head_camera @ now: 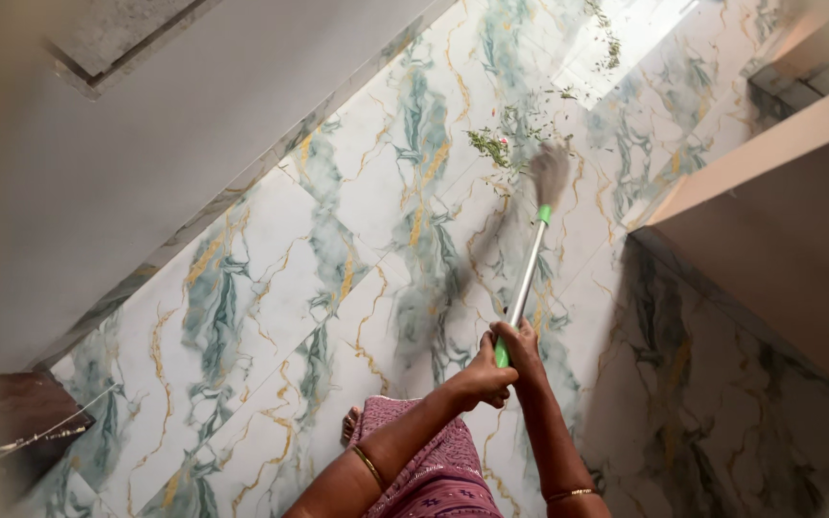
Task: The person sweeps debris across a marble-patterned floor using a broom, pushing the materials toward a blue dustpan.
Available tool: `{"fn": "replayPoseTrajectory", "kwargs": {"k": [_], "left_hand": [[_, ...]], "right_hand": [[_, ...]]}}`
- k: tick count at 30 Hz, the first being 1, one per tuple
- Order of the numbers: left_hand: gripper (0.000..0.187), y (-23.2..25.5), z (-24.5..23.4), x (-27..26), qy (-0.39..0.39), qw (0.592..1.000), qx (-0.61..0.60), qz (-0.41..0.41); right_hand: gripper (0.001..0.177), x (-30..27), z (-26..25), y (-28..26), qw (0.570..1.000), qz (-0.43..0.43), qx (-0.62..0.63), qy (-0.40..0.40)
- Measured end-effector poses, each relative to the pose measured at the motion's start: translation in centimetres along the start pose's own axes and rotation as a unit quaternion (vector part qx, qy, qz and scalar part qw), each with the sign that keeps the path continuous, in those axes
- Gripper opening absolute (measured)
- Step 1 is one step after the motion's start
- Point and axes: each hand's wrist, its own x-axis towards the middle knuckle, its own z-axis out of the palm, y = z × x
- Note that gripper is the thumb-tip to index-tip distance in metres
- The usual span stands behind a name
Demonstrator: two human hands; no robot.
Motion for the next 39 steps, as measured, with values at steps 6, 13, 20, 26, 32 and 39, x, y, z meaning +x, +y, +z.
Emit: {"fn": "replayPoseTrajectory", "kwargs": {"k": [6, 13, 20, 26, 32, 39], "left_hand": [[0.111, -0.3, -2.7, -3.0, -0.072, 0.994, 0.029, -0.079], [0.095, -1.1, -5.7, -3.2, -0.155, 0.963, 0.202, -0.088], [0.091, -5.5, -8.4, -2.0, -0.214, 0.884, 0.392, -0.136], [0.094, -6.9, -13.4, 0.1, -0.19, 0.763, 0.595, -0.165], [0.099, -1.8, -17.3, 4.0, -0.067, 0.804, 0.582, -0.099], [0.098, 7.8, -12.8, 4.3, -0.032, 0.763, 0.645, 0.016]], "right_hand": [[0.023, -3.5, 1.3, 4.2, 0.99, 0.027, 0.075, 0.115], [0.018, -7.3, 3.1, 8.1, 0.958, 0.037, 0.204, 0.2], [0.021, -7.9, 4.8, 14.8, 0.859, 0.266, 0.397, 0.185], [0.036, -4.4, 10.0, 19.0, 0.828, 0.323, 0.446, 0.104], [0.023, 3.1, 13.3, 11.1, 0.853, 0.35, 0.385, -0.038], [0.017, 8.5, 12.1, 4.5, 0.901, 0.142, 0.403, 0.073]]}}
